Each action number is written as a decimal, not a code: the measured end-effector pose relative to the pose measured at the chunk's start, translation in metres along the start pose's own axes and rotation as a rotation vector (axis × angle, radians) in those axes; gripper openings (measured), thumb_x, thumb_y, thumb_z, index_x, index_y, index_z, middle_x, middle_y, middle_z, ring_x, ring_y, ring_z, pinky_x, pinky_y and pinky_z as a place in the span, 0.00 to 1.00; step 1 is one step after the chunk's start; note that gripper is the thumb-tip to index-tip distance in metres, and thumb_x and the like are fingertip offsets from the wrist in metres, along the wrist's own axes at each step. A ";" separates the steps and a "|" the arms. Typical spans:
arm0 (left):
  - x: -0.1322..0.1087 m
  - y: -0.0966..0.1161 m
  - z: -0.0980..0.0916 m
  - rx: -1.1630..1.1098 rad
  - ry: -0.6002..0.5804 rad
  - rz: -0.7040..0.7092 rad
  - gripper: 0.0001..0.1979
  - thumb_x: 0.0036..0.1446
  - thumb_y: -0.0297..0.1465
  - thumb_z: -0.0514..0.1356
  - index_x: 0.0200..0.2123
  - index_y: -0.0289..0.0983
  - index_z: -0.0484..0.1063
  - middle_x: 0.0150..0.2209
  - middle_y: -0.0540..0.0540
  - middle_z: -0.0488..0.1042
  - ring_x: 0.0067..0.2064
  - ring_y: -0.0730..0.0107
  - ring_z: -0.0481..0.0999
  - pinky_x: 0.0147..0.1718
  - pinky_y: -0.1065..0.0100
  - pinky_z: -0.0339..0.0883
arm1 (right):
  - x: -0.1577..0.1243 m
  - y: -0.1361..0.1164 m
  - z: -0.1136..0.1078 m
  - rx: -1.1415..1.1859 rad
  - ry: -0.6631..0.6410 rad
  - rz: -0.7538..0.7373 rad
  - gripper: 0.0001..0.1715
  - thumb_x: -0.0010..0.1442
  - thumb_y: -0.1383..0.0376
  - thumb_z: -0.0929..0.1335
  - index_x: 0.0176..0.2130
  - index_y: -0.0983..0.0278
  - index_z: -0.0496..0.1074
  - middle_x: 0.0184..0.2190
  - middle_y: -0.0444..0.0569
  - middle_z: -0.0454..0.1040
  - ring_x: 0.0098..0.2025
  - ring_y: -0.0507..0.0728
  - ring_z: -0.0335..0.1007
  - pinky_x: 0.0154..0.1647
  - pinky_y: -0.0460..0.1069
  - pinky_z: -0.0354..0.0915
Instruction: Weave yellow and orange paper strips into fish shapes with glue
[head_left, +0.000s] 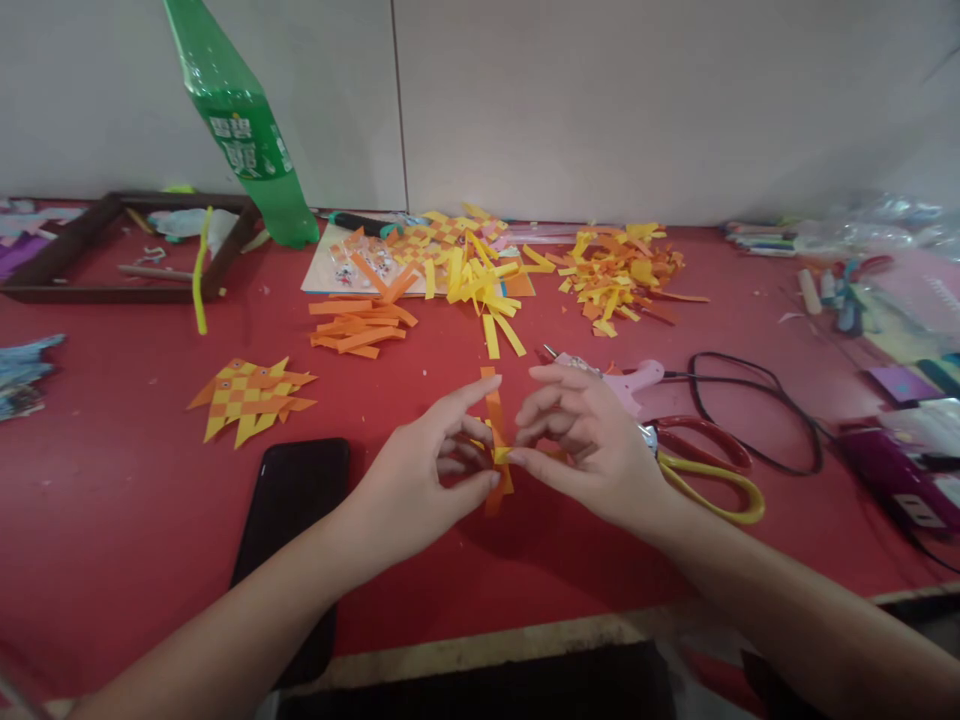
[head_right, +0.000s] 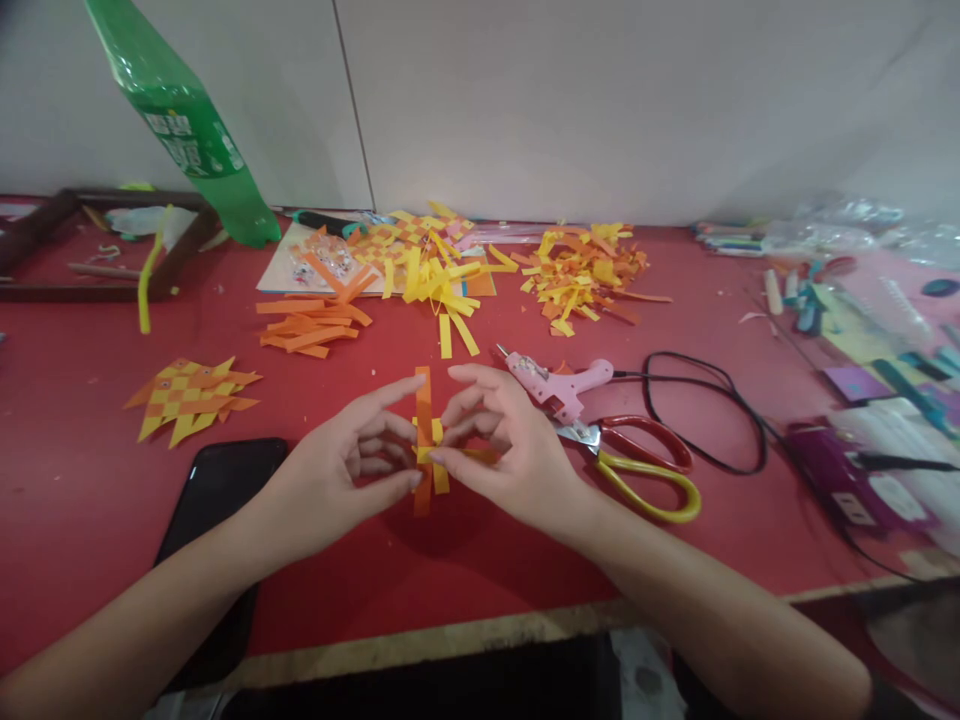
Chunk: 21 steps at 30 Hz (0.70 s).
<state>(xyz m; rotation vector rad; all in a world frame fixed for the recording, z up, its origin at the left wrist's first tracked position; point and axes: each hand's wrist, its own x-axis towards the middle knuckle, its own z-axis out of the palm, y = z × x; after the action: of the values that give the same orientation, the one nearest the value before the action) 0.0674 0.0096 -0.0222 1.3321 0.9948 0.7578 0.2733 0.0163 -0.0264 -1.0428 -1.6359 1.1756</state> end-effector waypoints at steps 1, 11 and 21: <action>0.000 0.001 0.000 -0.011 -0.003 -0.002 0.36 0.52 0.25 0.64 0.65 0.44 0.60 0.40 0.50 0.73 0.37 0.73 0.78 0.42 0.67 0.76 | 0.000 0.000 0.000 -0.003 0.000 -0.001 0.32 0.56 0.67 0.74 0.55 0.54 0.60 0.37 0.42 0.71 0.34 0.50 0.77 0.34 0.46 0.76; 0.003 0.008 -0.001 0.014 0.045 -0.055 0.28 0.54 0.30 0.66 0.58 0.38 0.65 0.36 0.49 0.76 0.38 0.69 0.79 0.41 0.65 0.76 | -0.001 -0.002 0.001 -0.036 -0.008 -0.033 0.31 0.58 0.67 0.73 0.56 0.57 0.59 0.37 0.43 0.71 0.34 0.50 0.75 0.36 0.47 0.76; 0.003 0.010 -0.003 0.004 0.084 -0.037 0.21 0.55 0.30 0.65 0.51 0.38 0.68 0.35 0.51 0.74 0.36 0.73 0.78 0.38 0.70 0.74 | 0.001 -0.009 -0.002 -0.209 -0.066 0.001 0.20 0.58 0.63 0.72 0.47 0.59 0.63 0.31 0.43 0.75 0.32 0.50 0.73 0.30 0.44 0.68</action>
<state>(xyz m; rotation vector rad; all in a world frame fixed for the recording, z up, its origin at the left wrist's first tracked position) 0.0669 0.0144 -0.0126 1.2907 1.0849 0.7899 0.2740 0.0156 -0.0169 -1.1449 -1.8410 1.0657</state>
